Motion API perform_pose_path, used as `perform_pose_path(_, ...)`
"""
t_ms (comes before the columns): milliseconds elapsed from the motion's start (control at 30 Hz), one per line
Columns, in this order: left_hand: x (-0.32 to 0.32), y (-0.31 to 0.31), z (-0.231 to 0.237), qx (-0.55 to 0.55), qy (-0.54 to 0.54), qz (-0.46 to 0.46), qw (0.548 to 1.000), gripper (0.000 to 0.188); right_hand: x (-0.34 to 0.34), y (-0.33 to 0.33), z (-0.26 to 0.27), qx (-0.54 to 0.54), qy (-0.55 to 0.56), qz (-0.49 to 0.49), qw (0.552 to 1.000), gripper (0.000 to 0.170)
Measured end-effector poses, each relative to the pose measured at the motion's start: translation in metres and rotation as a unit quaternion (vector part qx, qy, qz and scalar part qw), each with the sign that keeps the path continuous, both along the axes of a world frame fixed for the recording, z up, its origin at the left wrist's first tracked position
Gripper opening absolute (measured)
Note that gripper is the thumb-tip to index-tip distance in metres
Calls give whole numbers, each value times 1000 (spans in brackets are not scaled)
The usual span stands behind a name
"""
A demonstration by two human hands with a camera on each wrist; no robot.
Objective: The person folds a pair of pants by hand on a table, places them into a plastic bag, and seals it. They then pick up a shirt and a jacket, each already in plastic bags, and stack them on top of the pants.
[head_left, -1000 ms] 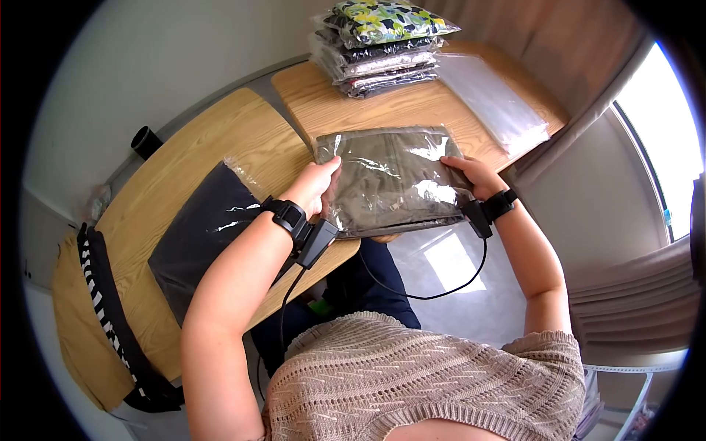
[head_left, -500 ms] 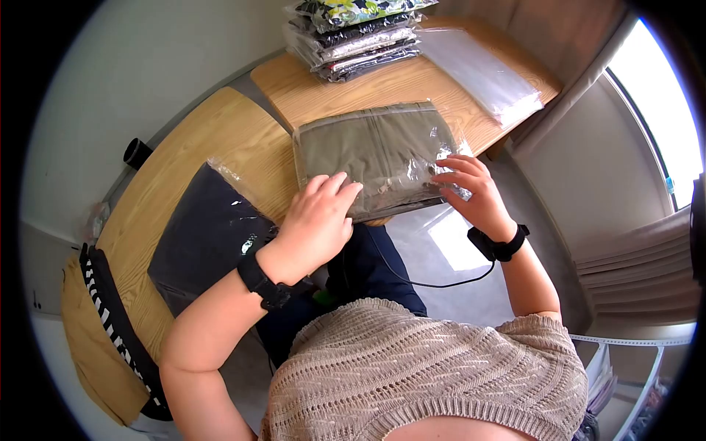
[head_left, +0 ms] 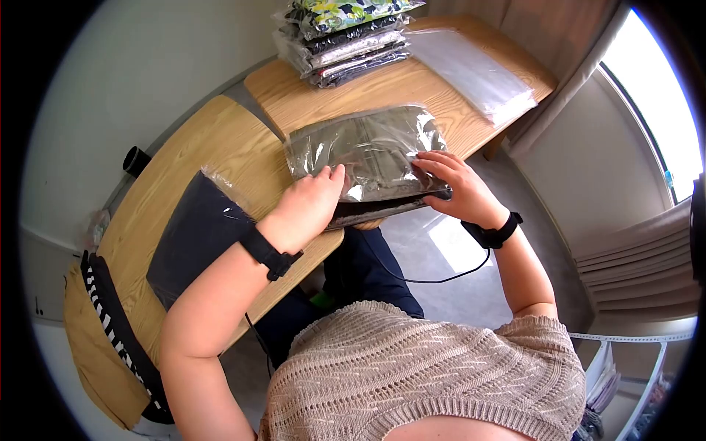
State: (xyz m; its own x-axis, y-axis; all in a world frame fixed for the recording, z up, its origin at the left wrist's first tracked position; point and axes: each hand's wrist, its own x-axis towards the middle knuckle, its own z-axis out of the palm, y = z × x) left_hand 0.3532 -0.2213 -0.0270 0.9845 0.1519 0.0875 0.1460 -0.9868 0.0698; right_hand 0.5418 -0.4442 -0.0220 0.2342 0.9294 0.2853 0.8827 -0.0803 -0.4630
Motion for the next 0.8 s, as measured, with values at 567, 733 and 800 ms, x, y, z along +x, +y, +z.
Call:
perform_pose_path(567,65,127,115,-458,67,150,874,39,131,82,24,-2,201,14,980,55)
perform_pose_path(733,50,162,83,-551,-87,163,814,60,153,115,11,41,287,52,956,36)
perform_pose_path(800,43,164,70,-607,-81,116,782,63,160,125,6,35,290,30,956,34)
